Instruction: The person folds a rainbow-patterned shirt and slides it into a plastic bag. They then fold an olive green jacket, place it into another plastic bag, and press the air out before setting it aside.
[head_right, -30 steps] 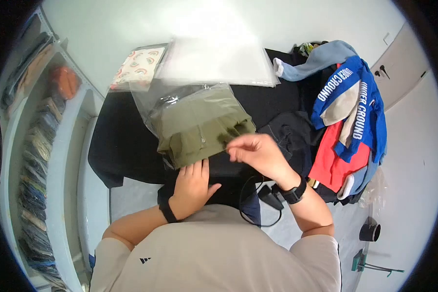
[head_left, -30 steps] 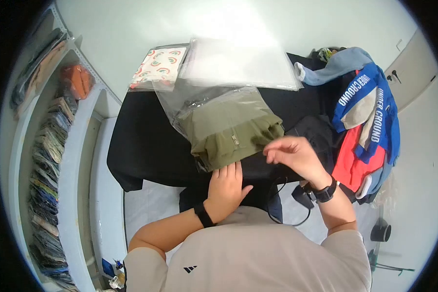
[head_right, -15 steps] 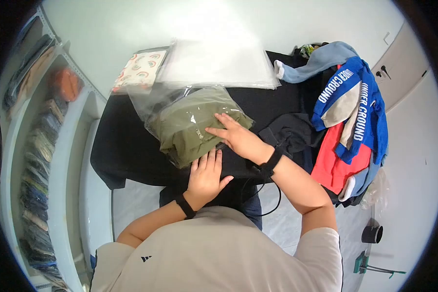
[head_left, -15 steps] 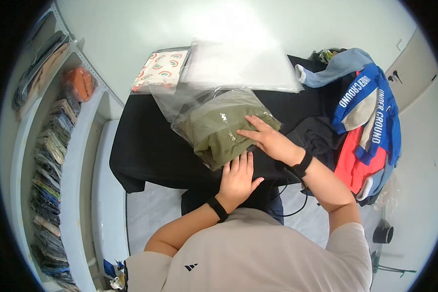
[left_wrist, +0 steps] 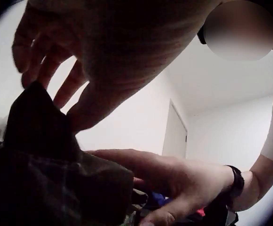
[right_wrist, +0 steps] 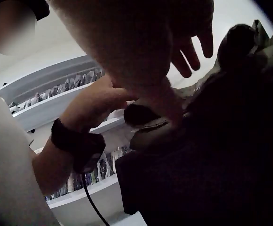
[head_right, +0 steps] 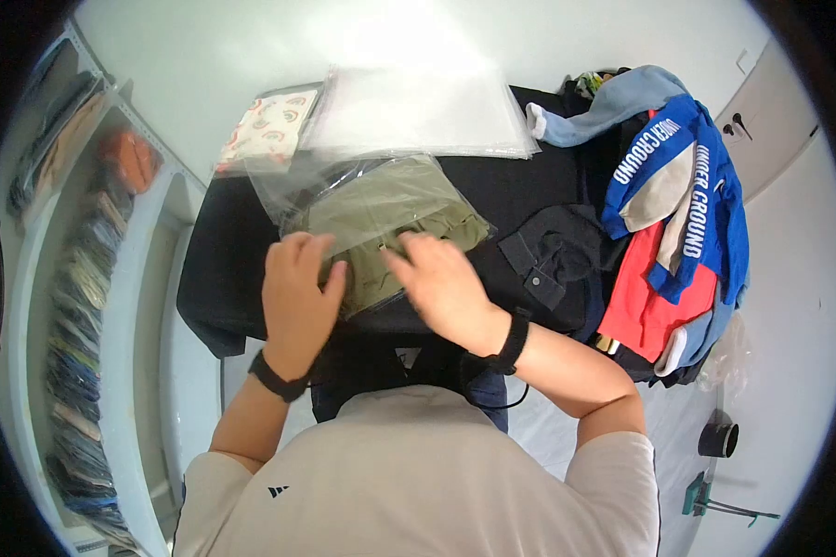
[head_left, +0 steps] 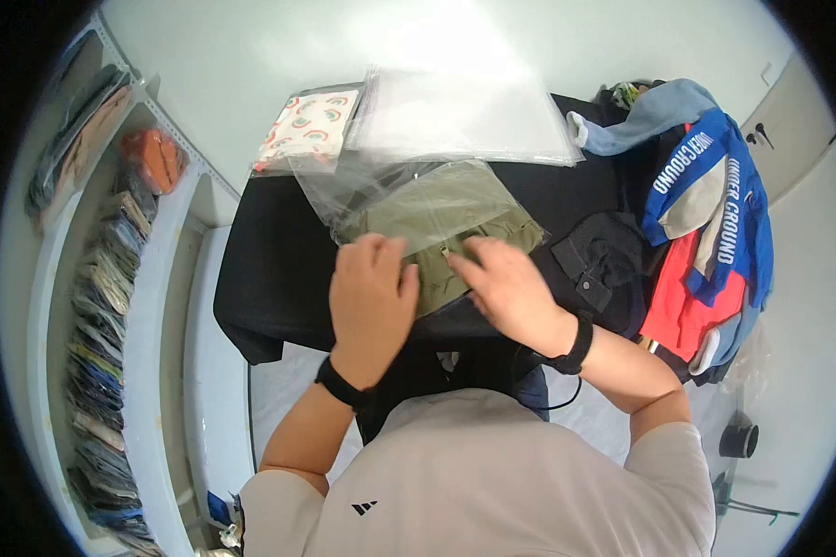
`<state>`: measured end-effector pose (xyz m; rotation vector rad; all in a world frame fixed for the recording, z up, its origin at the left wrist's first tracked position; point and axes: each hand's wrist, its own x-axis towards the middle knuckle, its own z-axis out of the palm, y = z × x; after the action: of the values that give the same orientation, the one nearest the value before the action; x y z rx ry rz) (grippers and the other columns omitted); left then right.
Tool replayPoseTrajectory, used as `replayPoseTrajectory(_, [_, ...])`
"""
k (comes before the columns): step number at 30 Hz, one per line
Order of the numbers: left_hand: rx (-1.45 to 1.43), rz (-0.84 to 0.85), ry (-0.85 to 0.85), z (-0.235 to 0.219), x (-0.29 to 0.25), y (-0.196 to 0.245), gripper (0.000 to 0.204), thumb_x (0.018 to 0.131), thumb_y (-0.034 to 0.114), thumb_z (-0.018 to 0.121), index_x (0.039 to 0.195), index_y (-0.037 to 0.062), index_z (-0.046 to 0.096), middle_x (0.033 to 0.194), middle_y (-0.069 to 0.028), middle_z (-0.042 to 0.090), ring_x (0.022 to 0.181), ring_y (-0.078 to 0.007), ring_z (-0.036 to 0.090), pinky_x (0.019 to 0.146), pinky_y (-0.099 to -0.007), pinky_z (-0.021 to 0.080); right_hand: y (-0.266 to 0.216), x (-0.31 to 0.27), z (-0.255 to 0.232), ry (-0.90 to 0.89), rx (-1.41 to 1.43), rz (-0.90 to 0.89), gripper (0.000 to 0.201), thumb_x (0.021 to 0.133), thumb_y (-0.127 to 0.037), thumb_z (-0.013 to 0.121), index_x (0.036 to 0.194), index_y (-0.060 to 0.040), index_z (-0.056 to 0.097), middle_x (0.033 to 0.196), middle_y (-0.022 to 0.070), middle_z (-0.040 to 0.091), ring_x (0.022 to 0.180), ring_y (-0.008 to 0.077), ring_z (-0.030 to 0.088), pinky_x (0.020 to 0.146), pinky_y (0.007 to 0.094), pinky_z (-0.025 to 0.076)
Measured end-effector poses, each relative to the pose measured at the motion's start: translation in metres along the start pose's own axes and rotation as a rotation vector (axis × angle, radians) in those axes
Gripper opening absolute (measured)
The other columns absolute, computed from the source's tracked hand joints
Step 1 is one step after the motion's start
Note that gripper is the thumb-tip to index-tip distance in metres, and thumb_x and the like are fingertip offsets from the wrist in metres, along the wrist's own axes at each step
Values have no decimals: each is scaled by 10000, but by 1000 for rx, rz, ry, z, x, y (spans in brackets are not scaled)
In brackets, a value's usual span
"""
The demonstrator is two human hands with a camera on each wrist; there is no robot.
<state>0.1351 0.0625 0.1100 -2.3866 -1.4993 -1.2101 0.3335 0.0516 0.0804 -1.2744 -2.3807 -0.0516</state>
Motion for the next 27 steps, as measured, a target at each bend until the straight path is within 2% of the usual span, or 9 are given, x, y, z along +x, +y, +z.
replayPoseTrajectory(5, [33, -56, -125, 20, -5, -28, 156, 773, 110, 633, 915, 45, 623, 798, -94, 549, 807, -292, 567, 699, -381, 470, -14, 15, 15, -211, 84, -68, 800, 736, -134, 710, 1422, -210, 304, 1446, 162, 293, 1339, 370, 290, 1021, 562, 327])
replayPoseTrajectory(11, [-53, 71, -165, 23, -2, -24, 154, 778, 57, 593, 929, 30, 607, 790, -110, 535, 767, -289, 570, 647, -373, 475, -7, 17, 41, -224, -126, -112, 616, 811, -96, 561, 1383, -242, 386, 1451, 113, 313, 1349, 352, 282, 1015, 601, 307])
replayPoseTrajectory(14, [-158, 171, -205, 24, -9, -16, 140, 764, 37, 599, 903, 26, 610, 755, -121, 521, 727, -313, 563, 626, -391, 460, 2, 24, 39, -314, -118, -96, 508, 818, -56, 542, 1308, -178, 479, 1478, 86, 270, 1380, 329, 219, 1053, 578, 271])
replayPoseTrajectory(18, [-86, 74, -363, 20, -12, -13, 161, 776, 49, 613, 935, 29, 608, 806, -125, 534, 772, -316, 555, 668, -394, 458, 13, 26, 38, -233, -86, -153, 533, 794, -41, 576, 1302, -175, 485, 1485, 84, 261, 1382, 308, 220, 1054, 588, 257])
replayPoseTrajectory(20, [-110, 78, -179, 14, -14, 2, 212, 780, 70, 628, 983, 25, 587, 878, -139, 538, 831, -333, 535, 728, -406, 444, 11, 18, 28, -223, 232, -62, 537, 759, 2, 600, 1268, -146, 517, 1460, 92, 319, 1368, 313, 253, 1074, 544, 251])
replayPoseTrajectory(22, [-193, 183, -177, 15, -27, 14, 249, 764, 84, 656, 993, 21, 581, 927, -151, 546, 872, -333, 538, 754, -401, 446, 25, 7, 19, -61, 511, -46, 526, 738, 44, 594, 1238, -110, 541, 1376, 128, 442, 1283, 336, 395, 1044, 445, 330])
replayPoseTrajectory(24, [-401, 300, -306, 25, -43, 22, 225, 758, 88, 667, 957, 11, 595, 952, -152, 561, 857, -317, 559, 726, -387, 463, 31, -8, 5, 35, 690, 338, 368, 774, 64, 552, 1127, -37, 572, 1097, 108, 615, 950, 210, 606, 797, 288, 478])
replayPoseTrajectory(25, [-424, 316, -329, 34, -46, 27, 209, 753, 91, 676, 920, -8, 600, 958, -146, 574, 830, -310, 574, 711, -383, 480, 38, -16, 5, 97, 922, 542, 278, 802, 48, 548, 1069, -24, 575, 1051, 95, 612, 926, 186, 599, 784, 284, 482])
replayPoseTrajectory(27, [-343, 344, -389, 58, -49, 33, 357, 780, 170, 676, 1037, -53, 566, 1089, -187, 546, 1016, -335, 537, 872, -385, 450, 37, -17, -5, 176, 1329, 907, 129, 855, 5, 542, 978, -11, 577, 986, 84, 606, 898, 162, 592, 785, 280, 486])
